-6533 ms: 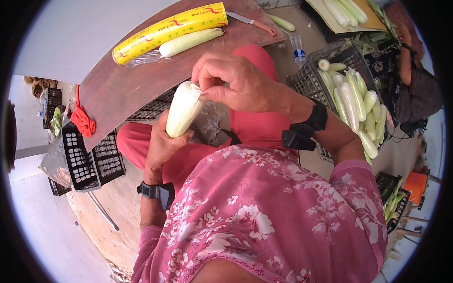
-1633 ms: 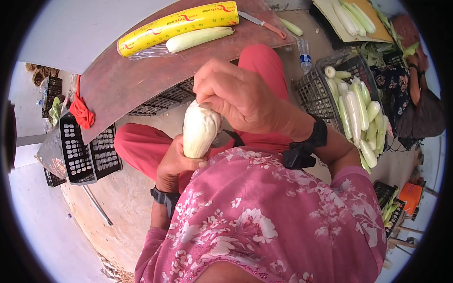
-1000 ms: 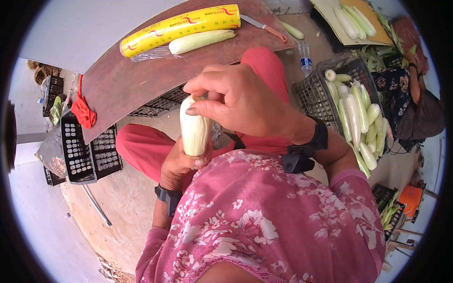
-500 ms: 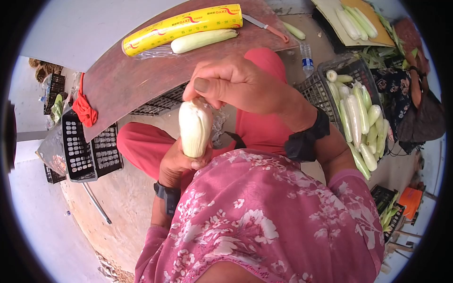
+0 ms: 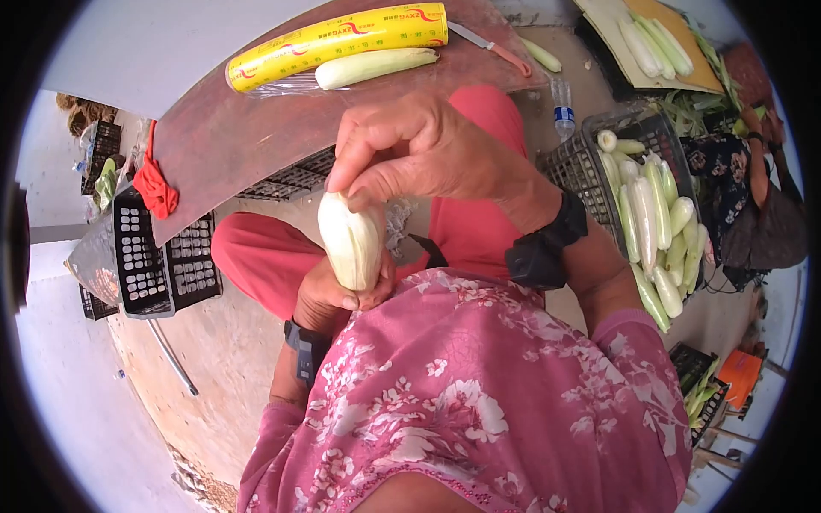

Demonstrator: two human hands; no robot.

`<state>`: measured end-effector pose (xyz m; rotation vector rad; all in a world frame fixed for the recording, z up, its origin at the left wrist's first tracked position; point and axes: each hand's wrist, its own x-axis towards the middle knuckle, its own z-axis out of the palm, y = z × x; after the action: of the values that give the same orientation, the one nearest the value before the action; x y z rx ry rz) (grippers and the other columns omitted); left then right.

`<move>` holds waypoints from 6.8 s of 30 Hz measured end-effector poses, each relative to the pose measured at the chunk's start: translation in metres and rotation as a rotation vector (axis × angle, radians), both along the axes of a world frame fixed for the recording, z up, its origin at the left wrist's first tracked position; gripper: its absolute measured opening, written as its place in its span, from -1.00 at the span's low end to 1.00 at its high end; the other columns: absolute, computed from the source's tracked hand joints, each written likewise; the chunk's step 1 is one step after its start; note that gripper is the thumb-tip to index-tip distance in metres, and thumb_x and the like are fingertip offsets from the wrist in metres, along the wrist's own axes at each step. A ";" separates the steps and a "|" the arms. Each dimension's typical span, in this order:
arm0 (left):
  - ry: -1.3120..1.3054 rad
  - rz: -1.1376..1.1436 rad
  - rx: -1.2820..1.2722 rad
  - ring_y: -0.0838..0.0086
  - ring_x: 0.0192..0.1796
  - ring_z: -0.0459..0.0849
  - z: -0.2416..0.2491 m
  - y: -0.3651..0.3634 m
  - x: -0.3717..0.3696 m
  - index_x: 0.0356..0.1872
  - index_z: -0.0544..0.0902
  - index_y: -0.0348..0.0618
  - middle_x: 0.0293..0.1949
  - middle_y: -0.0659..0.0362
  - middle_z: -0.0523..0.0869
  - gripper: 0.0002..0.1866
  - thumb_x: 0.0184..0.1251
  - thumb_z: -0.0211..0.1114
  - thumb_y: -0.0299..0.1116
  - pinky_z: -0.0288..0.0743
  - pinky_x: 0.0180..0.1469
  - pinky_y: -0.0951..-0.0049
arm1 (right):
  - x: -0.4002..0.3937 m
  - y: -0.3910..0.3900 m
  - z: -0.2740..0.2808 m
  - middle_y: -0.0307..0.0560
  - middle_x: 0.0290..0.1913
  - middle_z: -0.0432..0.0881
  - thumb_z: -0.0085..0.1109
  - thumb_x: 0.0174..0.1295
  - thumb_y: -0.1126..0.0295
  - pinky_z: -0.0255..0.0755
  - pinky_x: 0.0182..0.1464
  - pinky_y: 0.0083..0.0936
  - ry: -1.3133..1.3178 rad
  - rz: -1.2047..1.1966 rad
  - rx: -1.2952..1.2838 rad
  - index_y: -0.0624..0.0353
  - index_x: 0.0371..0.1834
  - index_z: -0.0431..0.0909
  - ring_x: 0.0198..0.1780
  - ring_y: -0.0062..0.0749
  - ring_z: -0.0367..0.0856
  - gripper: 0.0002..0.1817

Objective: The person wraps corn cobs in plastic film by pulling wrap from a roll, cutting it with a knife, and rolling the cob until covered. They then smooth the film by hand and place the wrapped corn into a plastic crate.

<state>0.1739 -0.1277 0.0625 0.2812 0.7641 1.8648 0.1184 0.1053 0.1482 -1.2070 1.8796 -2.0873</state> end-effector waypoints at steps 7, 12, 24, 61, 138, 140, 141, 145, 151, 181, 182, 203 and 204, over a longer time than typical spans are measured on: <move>-0.031 0.021 -0.040 0.53 -0.53 0.45 0.004 0.001 -0.002 -0.12 0.52 -0.31 -0.53 0.20 0.53 -0.44 -0.23 0.51 -0.34 0.32 -0.38 0.53 | 0.007 -0.008 0.001 -0.28 -0.39 0.61 0.31 0.22 0.48 0.42 -0.28 -0.64 0.067 -0.274 0.102 0.27 -0.35 0.62 -0.32 -0.66 0.54 -0.91; -0.055 -0.006 -0.023 0.53 -0.54 0.44 -0.006 0.001 -0.006 -0.11 0.51 -0.31 -0.53 0.19 0.52 -0.47 -0.17 0.49 -0.36 0.29 -0.48 0.55 | 0.005 -0.007 -0.002 -0.33 -0.45 0.59 0.23 0.32 0.37 0.39 -0.32 -0.67 -0.224 -0.281 0.173 0.26 -0.30 0.62 -0.37 -0.74 0.48 -0.84; -0.019 0.018 -0.004 0.52 -0.52 0.44 0.000 0.001 -0.009 -0.12 0.52 -0.30 -0.53 0.19 0.52 -0.45 -0.22 0.52 -0.33 0.27 -0.48 0.52 | 0.002 0.003 0.007 -0.26 -0.34 0.63 0.29 0.25 0.47 0.44 -0.19 -0.66 0.052 -0.172 0.155 0.25 -0.25 0.66 -0.26 -0.62 0.58 -0.91; 0.991 0.320 -0.857 0.27 -0.21 0.74 0.032 -0.009 -0.035 -0.09 0.55 -0.30 -0.33 -0.01 0.73 -0.56 -0.01 0.50 -0.40 0.57 -0.14 0.36 | -0.007 0.037 -0.017 -0.13 0.09 0.55 0.32 0.21 0.44 0.41 0.09 -0.61 -0.247 -0.550 0.298 0.26 0.04 0.56 0.03 -0.49 0.54 -0.66; 0.027 0.398 0.116 0.28 -0.14 0.69 0.010 0.021 -0.041 0.26 0.28 -0.23 -0.07 0.01 0.60 -0.17 0.06 0.51 -0.07 0.66 -0.12 0.24 | -0.038 -0.049 -0.033 -0.05 -0.28 0.68 0.01 0.43 0.16 0.50 -0.27 -0.57 -0.571 -0.201 0.041 0.28 -0.21 0.56 -0.27 -0.52 0.64 -0.65; 0.080 0.424 0.051 0.34 -0.14 0.69 0.009 0.022 -0.042 0.30 0.27 -0.14 -0.09 0.08 0.61 -0.16 0.06 0.55 -0.14 0.65 -0.10 0.30 | -0.039 -0.047 -0.032 -0.05 -0.30 0.67 -0.04 0.45 0.13 0.53 -0.23 -0.55 -0.574 -0.234 0.084 0.25 -0.26 0.55 -0.27 -0.48 0.65 -0.62; 0.118 0.427 0.014 0.37 -0.17 0.69 0.007 0.023 -0.042 0.29 0.28 -0.12 -0.10 0.10 0.61 -0.19 0.06 0.56 -0.22 0.66 -0.11 0.31 | -0.040 -0.046 -0.032 -0.05 -0.32 0.66 -0.05 0.46 0.09 0.53 -0.21 -0.54 -0.573 -0.244 0.108 0.24 -0.29 0.55 -0.28 -0.48 0.65 -0.59; 0.128 0.383 -0.046 0.34 -0.19 0.69 0.010 0.024 -0.037 0.25 0.30 -0.16 -0.12 0.07 0.60 -0.28 0.14 0.50 -0.21 0.67 -0.12 0.29 | -0.038 -0.045 -0.030 -0.03 -0.36 0.64 -0.10 0.47 -0.08 0.56 -0.18 -0.48 -0.598 -0.227 0.125 0.25 -0.35 0.56 -0.31 -0.43 0.65 -0.44; 0.012 0.389 0.123 0.34 -0.22 0.70 0.009 0.023 -0.035 0.21 0.33 -0.19 -0.15 0.05 0.61 -0.36 0.25 0.40 -0.10 0.68 -0.14 0.29 | -0.044 -0.029 -0.031 0.11 -0.14 0.66 -0.13 0.42 -0.20 0.53 0.04 -0.42 -0.847 0.053 -0.174 0.34 0.01 0.53 -0.08 -0.29 0.67 -0.32; 0.090 0.138 -0.048 0.40 -0.26 0.66 0.024 0.027 -0.021 0.21 0.38 -0.26 -0.24 0.09 0.59 -0.29 0.24 0.37 0.07 0.62 -0.19 0.42 | -0.029 -0.004 0.001 -0.26 -0.51 0.57 0.18 0.29 0.23 0.34 -0.41 -0.53 -0.227 -0.285 0.644 0.25 -0.37 0.58 -0.45 -0.63 0.48 -0.73; 0.091 0.137 -0.063 0.41 -0.26 0.66 0.024 0.026 -0.021 0.21 0.38 -0.26 -0.24 0.09 0.59 -0.31 0.28 0.33 0.08 0.63 -0.19 0.42 | -0.029 -0.004 0.001 -0.26 -0.52 0.57 0.18 0.29 0.24 0.34 -0.41 -0.53 -0.280 -0.260 0.622 0.25 -0.37 0.58 -0.45 -0.63 0.48 -0.74; 0.170 0.183 -0.195 0.47 -0.27 0.66 0.038 0.024 -0.010 0.21 0.40 -0.23 -0.21 0.12 0.61 -0.37 0.28 0.37 -0.03 0.61 -0.19 0.45 | -0.012 0.004 0.002 -0.23 -0.42 0.63 0.15 0.36 0.38 0.45 -0.31 -0.63 -0.370 -0.339 0.401 0.26 -0.30 0.53 -0.36 -0.65 0.56 -0.84; 0.170 0.187 -0.199 0.47 -0.27 0.66 0.039 0.023 -0.011 0.22 0.40 -0.22 -0.20 0.13 0.61 -0.36 0.27 0.38 -0.04 0.61 -0.19 0.44 | -0.010 0.006 0.002 -0.23 -0.40 0.64 0.15 0.36 0.38 0.46 -0.29 -0.64 -0.367 -0.358 0.392 0.26 -0.29 0.53 -0.35 -0.65 0.57 -0.85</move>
<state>0.1626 -0.1042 0.1018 0.2501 1.1178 1.9374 0.1082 0.1110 0.1503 -0.3973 2.2837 -1.7884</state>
